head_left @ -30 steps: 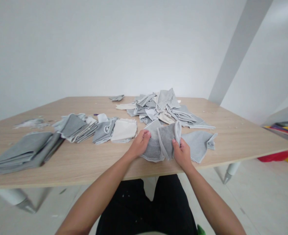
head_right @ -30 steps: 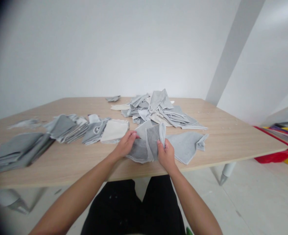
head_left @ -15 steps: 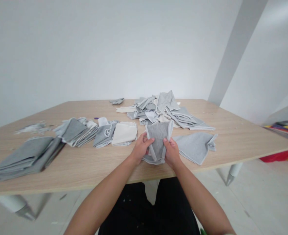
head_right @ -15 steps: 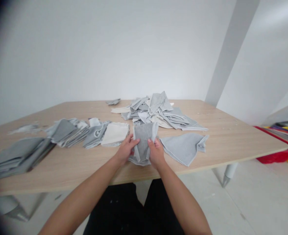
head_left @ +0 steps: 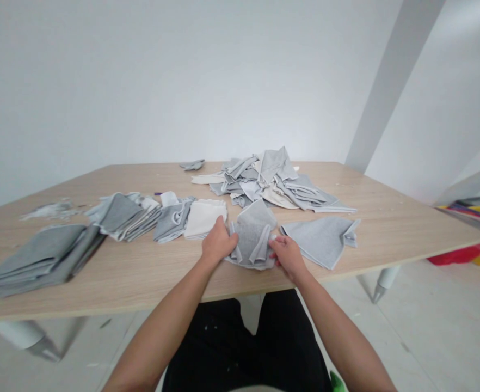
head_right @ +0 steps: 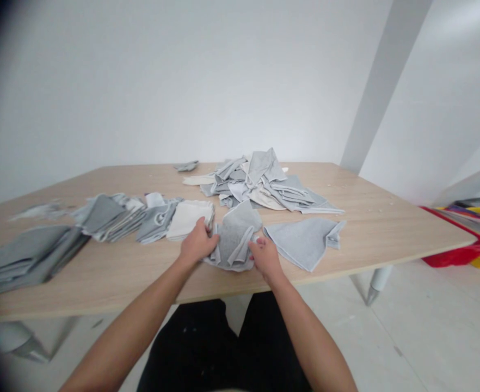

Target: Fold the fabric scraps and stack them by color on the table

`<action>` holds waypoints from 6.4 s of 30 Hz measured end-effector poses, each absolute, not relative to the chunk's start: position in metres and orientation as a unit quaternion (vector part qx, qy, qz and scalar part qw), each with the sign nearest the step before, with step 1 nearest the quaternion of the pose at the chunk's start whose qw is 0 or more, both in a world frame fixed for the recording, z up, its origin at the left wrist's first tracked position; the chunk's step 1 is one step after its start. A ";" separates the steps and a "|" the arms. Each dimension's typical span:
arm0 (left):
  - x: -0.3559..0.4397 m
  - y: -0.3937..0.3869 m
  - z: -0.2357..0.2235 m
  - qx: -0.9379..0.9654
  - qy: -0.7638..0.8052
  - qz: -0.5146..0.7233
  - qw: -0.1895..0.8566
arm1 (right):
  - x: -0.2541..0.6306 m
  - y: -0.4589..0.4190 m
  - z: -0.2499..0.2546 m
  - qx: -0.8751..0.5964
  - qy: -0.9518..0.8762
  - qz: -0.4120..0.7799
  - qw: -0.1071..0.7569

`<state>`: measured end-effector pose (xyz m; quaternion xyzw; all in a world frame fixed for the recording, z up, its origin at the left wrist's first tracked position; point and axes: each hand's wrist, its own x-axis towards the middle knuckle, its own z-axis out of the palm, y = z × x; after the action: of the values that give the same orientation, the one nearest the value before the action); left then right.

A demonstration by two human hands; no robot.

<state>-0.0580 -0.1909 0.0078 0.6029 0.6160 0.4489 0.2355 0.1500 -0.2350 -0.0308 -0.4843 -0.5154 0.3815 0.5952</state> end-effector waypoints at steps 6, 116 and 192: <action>-0.054 -0.204 0.012 0.742 0.599 0.301 -0.026 | 0.199 -0.260 -0.032 -0.590 -0.579 0.129 0.548; 0.032 -0.190 0.056 0.747 0.559 0.351 0.085 | 0.339 -0.290 0.023 -0.671 -0.473 0.285 0.495; 0.038 -0.131 -0.007 0.729 0.672 0.115 0.060 | 0.343 -0.222 -0.029 -0.839 -0.515 0.028 0.174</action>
<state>0.0381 -0.1313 -0.0075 0.7294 0.6716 0.1154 0.0605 0.3430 -0.2217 -0.0293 -0.8387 -0.5153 0.0279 0.1739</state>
